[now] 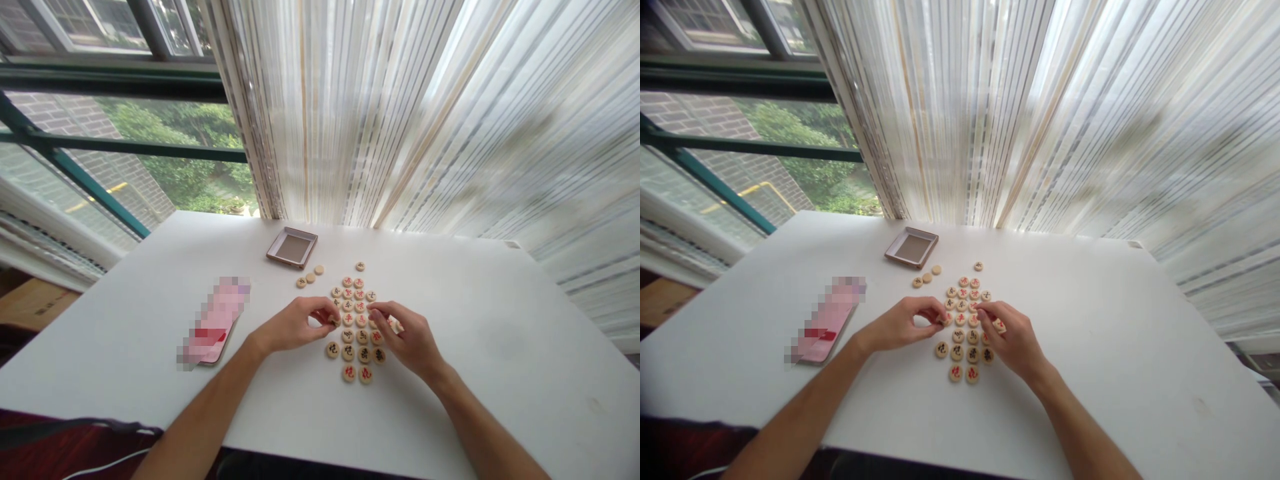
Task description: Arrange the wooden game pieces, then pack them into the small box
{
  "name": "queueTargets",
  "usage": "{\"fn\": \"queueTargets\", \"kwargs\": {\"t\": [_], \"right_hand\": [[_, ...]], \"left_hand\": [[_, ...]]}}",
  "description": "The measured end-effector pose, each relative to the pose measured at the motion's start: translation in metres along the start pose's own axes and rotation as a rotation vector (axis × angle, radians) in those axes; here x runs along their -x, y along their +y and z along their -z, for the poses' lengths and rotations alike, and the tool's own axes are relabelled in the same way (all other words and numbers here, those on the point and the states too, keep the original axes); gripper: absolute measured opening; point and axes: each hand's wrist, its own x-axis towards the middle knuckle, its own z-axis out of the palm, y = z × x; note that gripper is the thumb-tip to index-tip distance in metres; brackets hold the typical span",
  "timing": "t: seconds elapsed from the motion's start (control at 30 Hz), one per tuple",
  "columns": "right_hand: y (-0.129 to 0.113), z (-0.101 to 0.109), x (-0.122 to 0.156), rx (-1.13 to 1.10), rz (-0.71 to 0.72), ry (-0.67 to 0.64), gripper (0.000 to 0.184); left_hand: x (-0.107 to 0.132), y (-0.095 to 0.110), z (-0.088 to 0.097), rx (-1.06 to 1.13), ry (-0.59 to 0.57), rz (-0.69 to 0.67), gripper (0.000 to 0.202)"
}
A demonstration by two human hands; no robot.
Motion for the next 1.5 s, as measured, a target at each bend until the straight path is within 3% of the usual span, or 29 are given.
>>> {"fn": "queueTargets", "kwargs": {"t": [0.33, 0.57, 0.77, 0.93, 1.2, 1.5], "right_hand": [[0.0, -0.001, 0.0, 0.025, 0.06, -0.04, 0.015], [0.001, -0.001, -0.001, 0.042, 0.088, -0.048, 0.015], [0.002, -0.001, 0.0, 0.024, 0.082, -0.052, 0.014], [0.002, -0.001, 0.0, 0.023, 0.083, -0.065, 0.015], [0.003, 0.003, 0.0, 0.039, 0.066, -0.049, 0.014], [0.002, 0.002, -0.001, 0.031, 0.072, -0.049, 0.014]], "left_hand": [[0.002, -0.003, 0.008, -0.015, -0.007, 0.174, 0.021], [0.005, -0.008, 0.016, -0.062, -0.122, 0.209, 0.028], [0.007, -0.007, 0.02, -0.212, -0.172, 0.32, 0.031], [0.003, -0.009, 0.017, -0.327, -0.122, 0.284, 0.026], [0.007, -0.004, 0.023, -0.316, -0.225, 0.263, 0.031], [0.006, -0.007, 0.016, -0.359, -0.201, 0.189, 0.027]]}}
